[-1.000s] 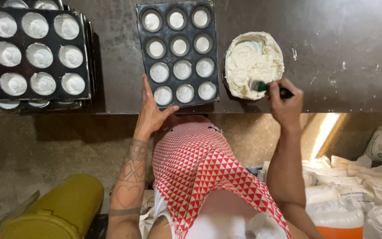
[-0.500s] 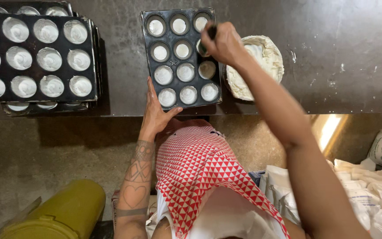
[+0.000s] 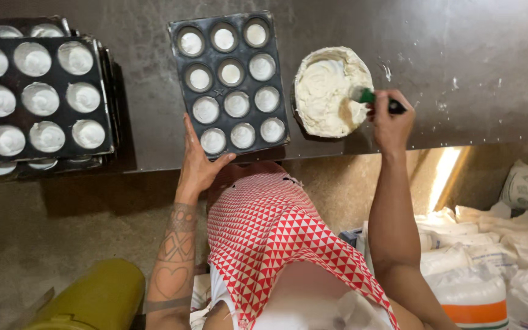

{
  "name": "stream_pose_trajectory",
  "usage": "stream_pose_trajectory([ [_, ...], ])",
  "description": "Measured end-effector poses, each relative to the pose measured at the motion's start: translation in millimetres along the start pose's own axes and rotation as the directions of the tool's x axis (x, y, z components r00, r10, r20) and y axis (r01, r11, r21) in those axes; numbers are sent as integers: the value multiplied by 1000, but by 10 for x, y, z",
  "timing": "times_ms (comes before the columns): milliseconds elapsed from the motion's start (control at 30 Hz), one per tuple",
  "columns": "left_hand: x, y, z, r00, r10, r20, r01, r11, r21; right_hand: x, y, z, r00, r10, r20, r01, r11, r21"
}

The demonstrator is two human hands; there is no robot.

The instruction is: The person applies grease to the individual cups of multiple baking trays using a brush and a bowl of white shortening.

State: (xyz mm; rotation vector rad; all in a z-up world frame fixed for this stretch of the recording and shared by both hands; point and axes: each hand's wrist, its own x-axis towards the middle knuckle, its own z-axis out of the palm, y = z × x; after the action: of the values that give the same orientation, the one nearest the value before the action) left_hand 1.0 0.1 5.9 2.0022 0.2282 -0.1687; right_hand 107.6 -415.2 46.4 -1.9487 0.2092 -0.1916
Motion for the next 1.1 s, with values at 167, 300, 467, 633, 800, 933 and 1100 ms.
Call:
stream_pose_trajectory([
  [167,21,-11,3,999,26,-21,-26,1000,0,62,108,282,984,81,158,-47,977,-209],
  [300,3,-30,14,1000,-8,-25,7,1000,-15,-97,-554,271,992,36,123,-29,998,-63],
  [467,10,-95,31,1000,16,-24,-16,999,-31,-9,-1593,575,536,-462,707,739,662,-128],
  [633,19,-143,54,998,50,-49,-50,999,3,270,-1903,1321,171,-389,906,966,247,-76],
  [800,-2,-123,57,999,13,-39,-14,1000,-23,602,-1340,2258,223,-286,932,891,448,-76],
  [933,-23,-83,51,999,-17,-35,16,1000,-13,485,-669,2631,888,-51,458,154,969,-192],
  [1100,18,-68,22,997,51,-52,-50,999,12,-20,-310,1492,853,215,476,-506,567,650],
])
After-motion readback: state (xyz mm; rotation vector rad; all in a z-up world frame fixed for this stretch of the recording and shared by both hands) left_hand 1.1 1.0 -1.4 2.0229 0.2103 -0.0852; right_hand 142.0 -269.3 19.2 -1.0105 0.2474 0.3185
